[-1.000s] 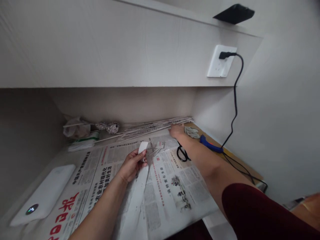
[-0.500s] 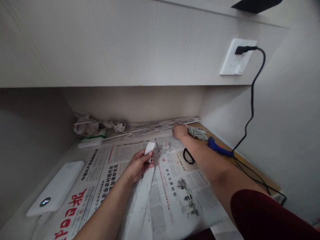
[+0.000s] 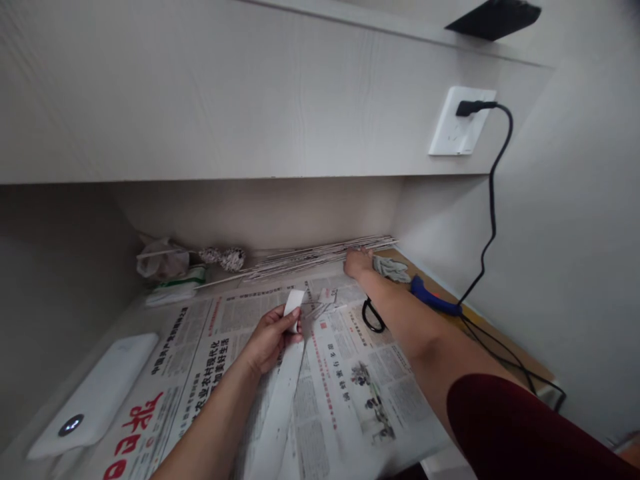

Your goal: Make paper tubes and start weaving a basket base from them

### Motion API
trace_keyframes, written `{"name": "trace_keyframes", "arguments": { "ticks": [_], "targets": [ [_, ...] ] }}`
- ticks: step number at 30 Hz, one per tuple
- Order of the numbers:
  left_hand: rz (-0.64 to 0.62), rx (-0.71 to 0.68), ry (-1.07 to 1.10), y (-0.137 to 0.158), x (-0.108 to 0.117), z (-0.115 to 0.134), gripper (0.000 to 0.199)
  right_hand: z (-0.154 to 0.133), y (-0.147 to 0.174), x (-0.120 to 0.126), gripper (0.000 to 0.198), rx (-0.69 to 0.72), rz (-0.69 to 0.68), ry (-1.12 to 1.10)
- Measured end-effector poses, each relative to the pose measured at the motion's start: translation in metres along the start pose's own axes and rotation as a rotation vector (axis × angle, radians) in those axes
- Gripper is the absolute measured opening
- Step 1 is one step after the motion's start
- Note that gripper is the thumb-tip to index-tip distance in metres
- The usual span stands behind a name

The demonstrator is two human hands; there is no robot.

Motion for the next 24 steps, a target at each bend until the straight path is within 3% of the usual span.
{"name": "trace_keyframes", "arguments": {
  "ticks": [5, 10, 14, 17, 21, 24],
  "targets": [
    [0.009, -0.043, 0.003, 0.001, -0.001, 0.004, 0.028, 0.020, 0.007, 0.009, 0.047, -0.039, 0.026, -0.003],
    [0.015, -0.062, 0.065, 0.003, -0.004, 0.009, 0.027, 0.081, 0.025, 0.014, 0.057, -0.196, -0.033, 0.017],
    [-0.046, -0.009, 0.146, 0.005, -0.013, 0.007, 0.054, 0.106, 0.043, 0.012, 0.039, -0.197, -0.063, -0.012],
    [-0.143, 0.026, 0.116, 0.010, -0.024, 0.006, 0.063, 0.096, 0.053, 0.024, 0.035, -0.124, 0.010, -0.060],
    [-0.160, -0.020, -0.029, 0.013, -0.030, 0.007, 0.041, 0.051, 0.072, 0.059, 0.041, 0.033, 0.130, -0.141],
    [-0.155, -0.009, -0.043, 0.016, -0.034, 0.006, 0.057, -0.013, 0.113, 0.095, 0.046, 0.362, 0.261, -0.335]
  ]
}}
Point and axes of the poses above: each hand's wrist, its own y-axis away from the middle knuckle, its own x-axis out of the back of the hand, z = x × y, the point moved 9 cm from there along -y, towards the middle knuckle, and after that the axes turned 3 degrees about -x, right-handed, at the moved point
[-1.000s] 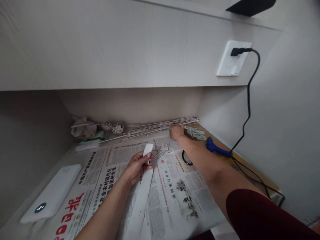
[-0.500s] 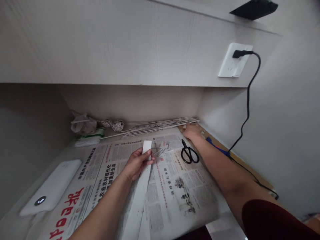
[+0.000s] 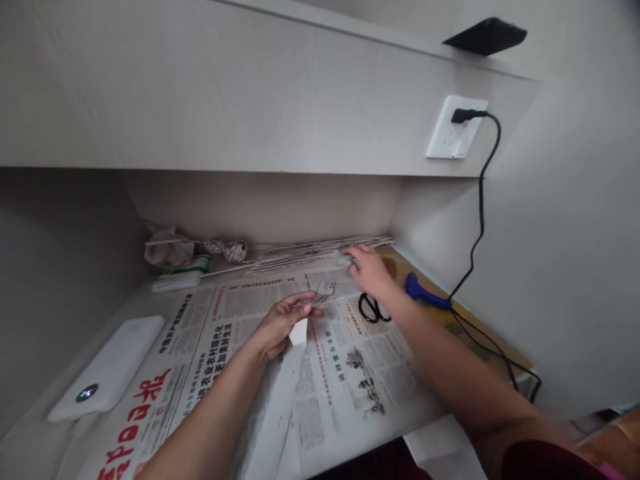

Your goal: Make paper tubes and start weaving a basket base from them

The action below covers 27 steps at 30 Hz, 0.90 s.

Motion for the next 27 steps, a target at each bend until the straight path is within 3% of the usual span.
{"name": "trace_keyframes", "arguments": {
  "ticks": [4, 6, 8, 12, 20, 22, 24, 25, 27],
  "targets": [
    [-0.027, 0.009, -0.017, 0.005, -0.004, 0.001, 0.050, -0.110, 0.041, 0.001, 0.051, 0.459, -0.080, -0.306],
    [-0.019, -0.008, -0.058, 0.007, -0.003, 0.002, 0.057, -0.129, 0.054, -0.001, 0.056, 0.473, -0.081, -0.393],
    [0.047, -0.047, -0.086, 0.006, 0.002, 0.005, 0.054, -0.130, 0.060, -0.004, 0.058, 0.455, -0.065, -0.408],
    [0.176, -0.112, -0.152, 0.002, 0.012, 0.005, 0.043, -0.112, 0.065, -0.011, 0.056, 0.443, -0.085, -0.409],
    [0.246, -0.210, -0.199, 0.004, 0.013, 0.015, 0.035, -0.077, 0.058, -0.005, 0.056, 0.407, 0.009, -0.424],
    [0.249, -0.228, -0.120, 0.009, 0.011, 0.024, 0.033, -0.041, 0.041, 0.004, 0.056, 0.282, 0.088, -0.363],
    [0.263, -0.230, -0.016, 0.012, 0.011, 0.030, 0.034, 0.011, 0.021, 0.018, 0.053, 0.059, 0.195, -0.250],
    [0.252, -0.197, 0.036, 0.012, 0.010, 0.030, 0.036, 0.037, 0.013, 0.025, 0.051, -0.038, 0.238, -0.185],
    [0.170, -0.085, 0.140, 0.010, 0.003, 0.022, 0.048, 0.072, -0.002, 0.034, 0.050, -0.098, 0.268, -0.141]
  ]
}}
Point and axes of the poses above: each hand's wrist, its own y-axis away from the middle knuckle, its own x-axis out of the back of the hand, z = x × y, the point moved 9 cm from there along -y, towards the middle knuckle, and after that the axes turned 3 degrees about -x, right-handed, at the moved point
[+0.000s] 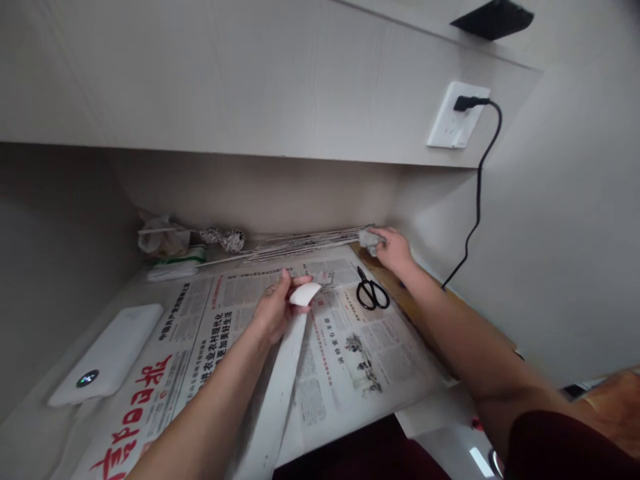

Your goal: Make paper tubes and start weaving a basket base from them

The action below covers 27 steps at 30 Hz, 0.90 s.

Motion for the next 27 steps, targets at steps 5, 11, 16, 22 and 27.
{"name": "trace_keyframes", "arguments": {
  "ticks": [5, 11, 16, 22, 27],
  "targets": [
    [-0.178, 0.149, 0.147, 0.001, -0.013, -0.014, 0.065, 0.046, -0.021, -0.006, 0.055, -0.111, -0.031, 0.189],
    [-0.201, 0.086, 0.052, 0.000, -0.009, -0.014, 0.047, 0.074, -0.006, -0.045, 0.046, -0.216, -0.322, 0.263],
    [-0.180, 0.063, 0.021, -0.003, -0.005, -0.017, 0.048, 0.074, 0.009, -0.049, 0.048, -0.304, -0.379, 0.282],
    [-0.086, 0.028, 0.033, -0.006, 0.001, -0.014, 0.027, -0.023, 0.036, -0.068, 0.033, -0.311, -0.454, -0.247],
    [-0.050, 0.000, 0.042, -0.009, 0.006, -0.012, 0.026, -0.113, 0.083, -0.094, 0.049, -0.340, -0.742, -0.804]
  ]
}}
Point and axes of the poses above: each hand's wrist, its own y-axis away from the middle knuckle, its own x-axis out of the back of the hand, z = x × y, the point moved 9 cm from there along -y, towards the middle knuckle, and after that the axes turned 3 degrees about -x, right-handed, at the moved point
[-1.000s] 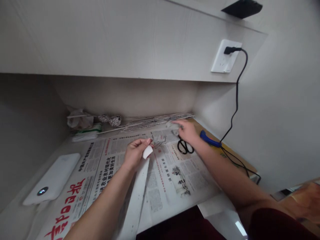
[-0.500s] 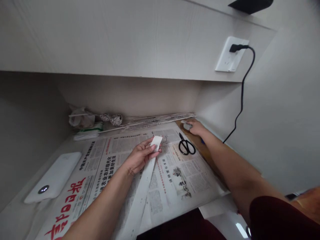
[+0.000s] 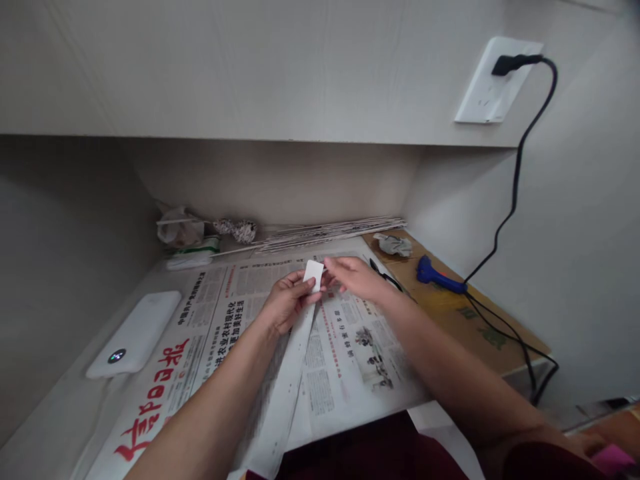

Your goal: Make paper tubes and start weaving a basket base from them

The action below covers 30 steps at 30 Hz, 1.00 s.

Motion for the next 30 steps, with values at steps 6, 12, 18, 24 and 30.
{"name": "trace_keyframes", "arguments": {
  "ticks": [6, 12, 18, 24, 30],
  "targets": [
    [0.002, 0.032, -0.096, 0.004, -0.003, -0.003, 0.025, 0.010, 0.006, 0.000, 0.034, 0.130, 0.182, -0.139],
    [0.153, -0.014, -0.103, 0.001, 0.012, 0.001, 0.019, 0.026, 0.005, 0.008, 0.031, 0.062, 0.236, -0.355],
    [0.344, -0.136, -0.165, 0.000, 0.036, 0.022, 0.040, 0.028, 0.004, 0.008, 0.032, 0.041, 0.199, -0.416],
    [0.362, -0.115, -0.156, -0.002, 0.043, 0.024, 0.040, 0.026, 0.006, 0.004, 0.034, 0.032, 0.181, -0.417],
    [0.153, -0.060, -0.042, -0.002, 0.021, 0.020, 0.040, 0.024, 0.007, 0.005, 0.035, 0.043, 0.209, -0.374]
  ]
}}
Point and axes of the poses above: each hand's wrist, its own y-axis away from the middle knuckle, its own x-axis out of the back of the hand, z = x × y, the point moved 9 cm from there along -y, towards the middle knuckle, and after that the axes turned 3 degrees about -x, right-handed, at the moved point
